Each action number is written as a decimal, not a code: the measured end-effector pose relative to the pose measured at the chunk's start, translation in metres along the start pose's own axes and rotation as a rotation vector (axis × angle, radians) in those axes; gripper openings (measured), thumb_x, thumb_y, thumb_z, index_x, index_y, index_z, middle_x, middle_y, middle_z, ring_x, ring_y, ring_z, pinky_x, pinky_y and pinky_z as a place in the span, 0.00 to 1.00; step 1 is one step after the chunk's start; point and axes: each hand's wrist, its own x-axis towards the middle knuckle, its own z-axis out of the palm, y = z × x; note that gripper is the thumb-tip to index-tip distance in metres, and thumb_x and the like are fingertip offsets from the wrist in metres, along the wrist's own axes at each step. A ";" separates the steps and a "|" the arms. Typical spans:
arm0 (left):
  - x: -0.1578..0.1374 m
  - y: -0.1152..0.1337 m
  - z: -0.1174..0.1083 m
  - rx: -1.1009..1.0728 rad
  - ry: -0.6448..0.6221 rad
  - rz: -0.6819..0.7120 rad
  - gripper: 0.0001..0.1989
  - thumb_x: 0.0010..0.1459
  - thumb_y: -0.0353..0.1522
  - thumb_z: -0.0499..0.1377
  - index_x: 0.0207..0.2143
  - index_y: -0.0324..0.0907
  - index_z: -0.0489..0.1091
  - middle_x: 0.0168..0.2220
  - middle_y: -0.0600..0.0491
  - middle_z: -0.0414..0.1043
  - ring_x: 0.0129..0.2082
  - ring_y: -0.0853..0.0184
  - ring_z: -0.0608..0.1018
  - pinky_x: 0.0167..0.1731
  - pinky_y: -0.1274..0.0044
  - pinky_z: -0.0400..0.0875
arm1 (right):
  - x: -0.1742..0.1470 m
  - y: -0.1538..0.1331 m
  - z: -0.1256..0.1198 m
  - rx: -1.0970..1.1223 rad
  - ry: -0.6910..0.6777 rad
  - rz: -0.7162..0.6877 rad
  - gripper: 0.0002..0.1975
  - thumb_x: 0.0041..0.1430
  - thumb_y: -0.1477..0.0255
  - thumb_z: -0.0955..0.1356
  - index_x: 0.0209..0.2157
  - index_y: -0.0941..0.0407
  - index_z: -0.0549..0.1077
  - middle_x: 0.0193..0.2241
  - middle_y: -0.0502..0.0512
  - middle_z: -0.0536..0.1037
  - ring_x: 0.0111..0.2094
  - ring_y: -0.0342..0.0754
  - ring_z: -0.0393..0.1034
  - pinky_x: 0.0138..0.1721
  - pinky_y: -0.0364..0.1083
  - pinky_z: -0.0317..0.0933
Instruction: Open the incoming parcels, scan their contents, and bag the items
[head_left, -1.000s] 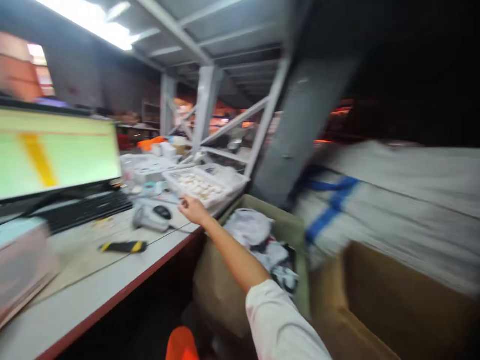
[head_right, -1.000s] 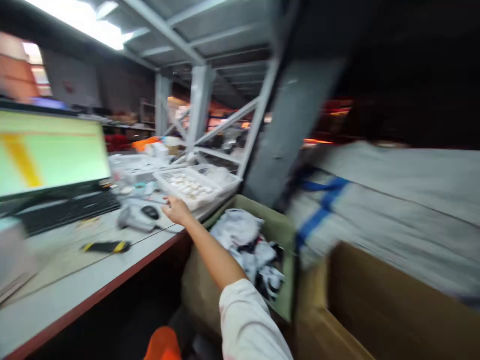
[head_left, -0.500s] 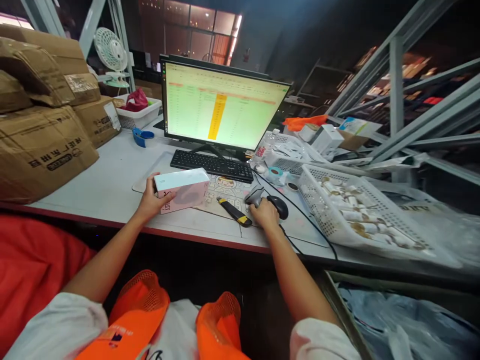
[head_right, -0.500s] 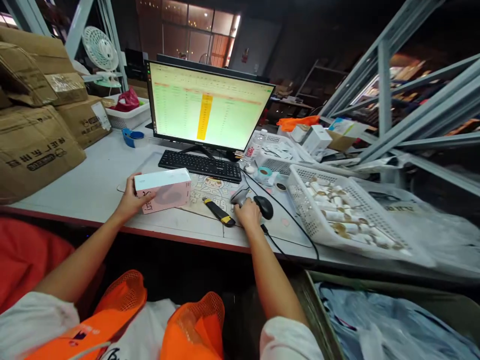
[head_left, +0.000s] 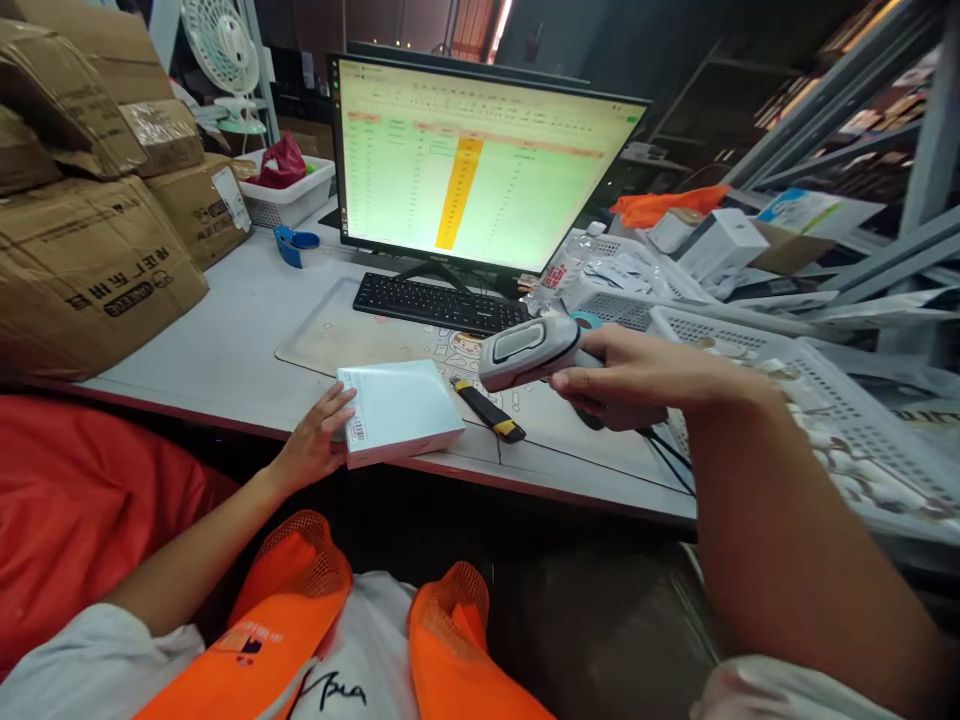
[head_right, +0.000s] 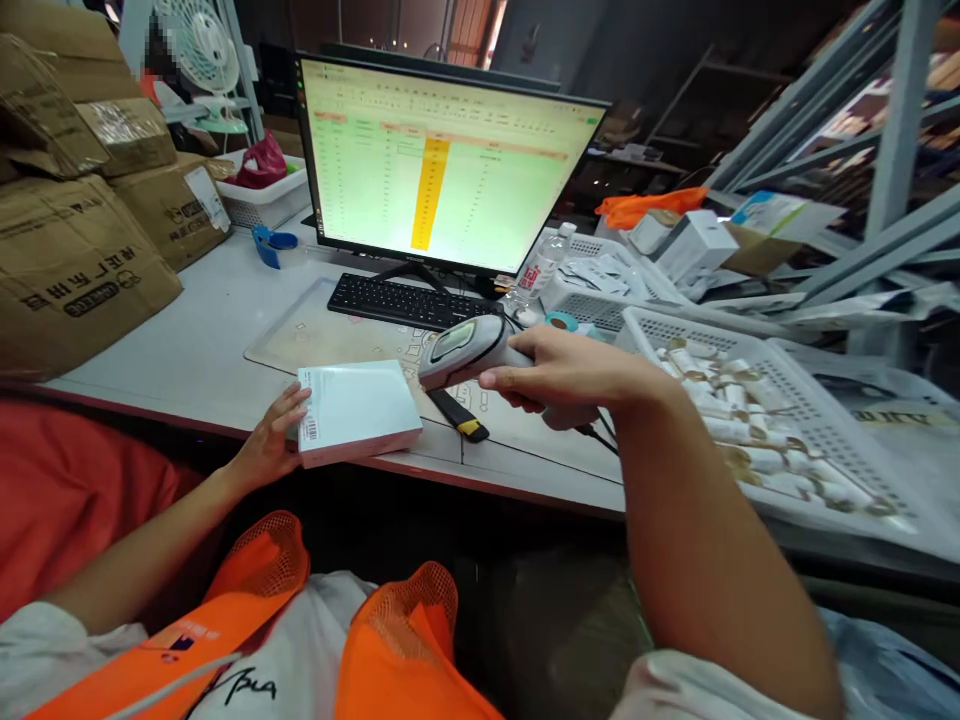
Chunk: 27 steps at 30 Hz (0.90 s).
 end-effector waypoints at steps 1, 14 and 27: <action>-0.001 -0.001 0.002 0.013 0.010 -0.007 0.48 0.60 0.31 0.67 0.72 0.52 0.40 0.71 0.37 0.52 0.74 0.47 0.52 0.66 0.47 0.61 | 0.004 -0.011 0.005 -0.001 -0.074 0.008 0.28 0.42 0.46 0.78 0.31 0.57 0.75 0.21 0.50 0.69 0.18 0.41 0.63 0.18 0.41 0.52; 0.003 0.000 0.004 0.073 -0.095 -0.152 0.47 0.58 0.37 0.68 0.72 0.45 0.45 0.72 0.34 0.49 0.74 0.41 0.48 0.67 0.45 0.58 | 0.045 -0.058 0.068 -0.015 -0.647 -0.215 0.25 0.58 0.50 0.71 0.41 0.58 0.73 0.22 0.48 0.71 0.20 0.41 0.63 0.20 0.40 0.55; 0.027 -0.013 0.000 -0.027 -0.083 0.037 0.39 0.56 0.34 0.69 0.65 0.46 0.54 0.64 0.41 0.65 0.72 0.47 0.56 0.66 0.48 0.63 | 0.018 -0.026 0.031 0.052 -0.531 -0.031 0.26 0.51 0.50 0.75 0.40 0.57 0.73 0.22 0.47 0.70 0.20 0.41 0.61 0.19 0.40 0.55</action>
